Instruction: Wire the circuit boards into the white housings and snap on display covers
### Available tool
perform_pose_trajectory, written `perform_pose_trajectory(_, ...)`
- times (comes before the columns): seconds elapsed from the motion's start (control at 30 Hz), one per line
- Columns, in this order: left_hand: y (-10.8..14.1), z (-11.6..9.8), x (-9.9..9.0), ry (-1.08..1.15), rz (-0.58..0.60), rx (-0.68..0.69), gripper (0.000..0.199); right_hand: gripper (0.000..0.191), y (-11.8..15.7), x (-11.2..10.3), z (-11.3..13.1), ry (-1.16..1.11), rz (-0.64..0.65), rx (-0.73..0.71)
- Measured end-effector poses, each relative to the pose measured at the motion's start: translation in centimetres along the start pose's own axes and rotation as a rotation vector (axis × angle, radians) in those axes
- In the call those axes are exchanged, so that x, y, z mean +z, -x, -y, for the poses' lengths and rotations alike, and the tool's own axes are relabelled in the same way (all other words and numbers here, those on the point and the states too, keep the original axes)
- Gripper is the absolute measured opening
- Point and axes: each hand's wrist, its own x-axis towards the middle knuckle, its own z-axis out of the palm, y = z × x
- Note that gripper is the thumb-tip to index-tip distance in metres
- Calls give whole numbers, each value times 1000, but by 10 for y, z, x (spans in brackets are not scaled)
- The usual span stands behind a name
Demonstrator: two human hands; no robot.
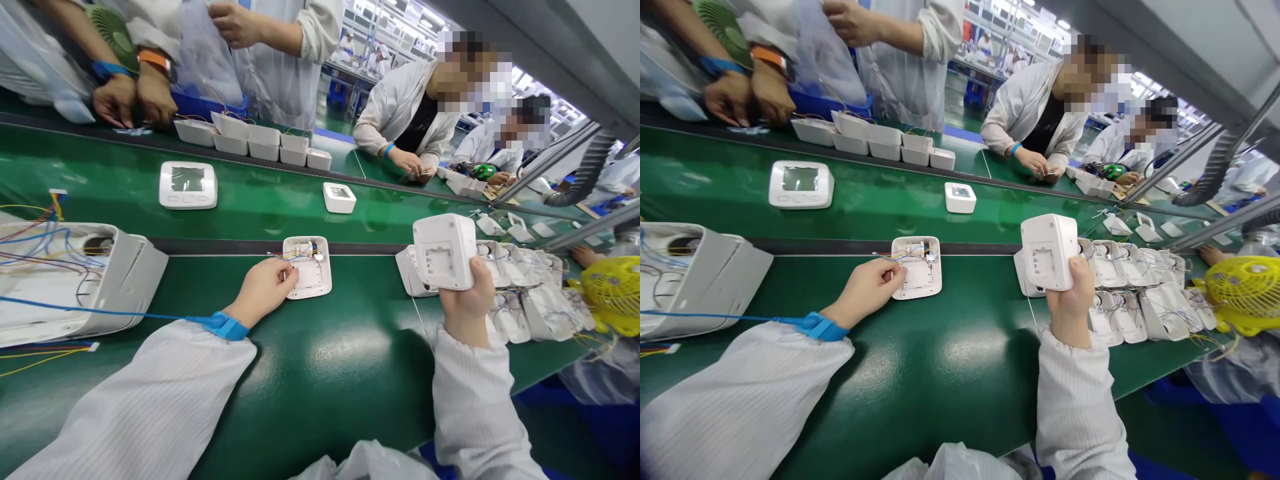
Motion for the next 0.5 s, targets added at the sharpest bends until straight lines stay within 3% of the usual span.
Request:
perform_pose_trajectory(0.1, 1, -2, 0, 12, -15, -8, 24, 32, 4, 4, 2, -121, 43, 75)
perform_pose_trajectory(0.2, 1, -3, 0, 110, -48, -50, 16, 28, 11, 8, 1, -120, 71, 49)
perform_pose_trajectory(0.37, -3, -1, -3, 799, -104, -289, 18, 24, 33, 18, -15, 31, 92, 17)
perform_pose_trajectory(0.5, -6, -6, -14, 1281, -44, -350, 17, 28, 54, 28, -29, 260, 183, -37)
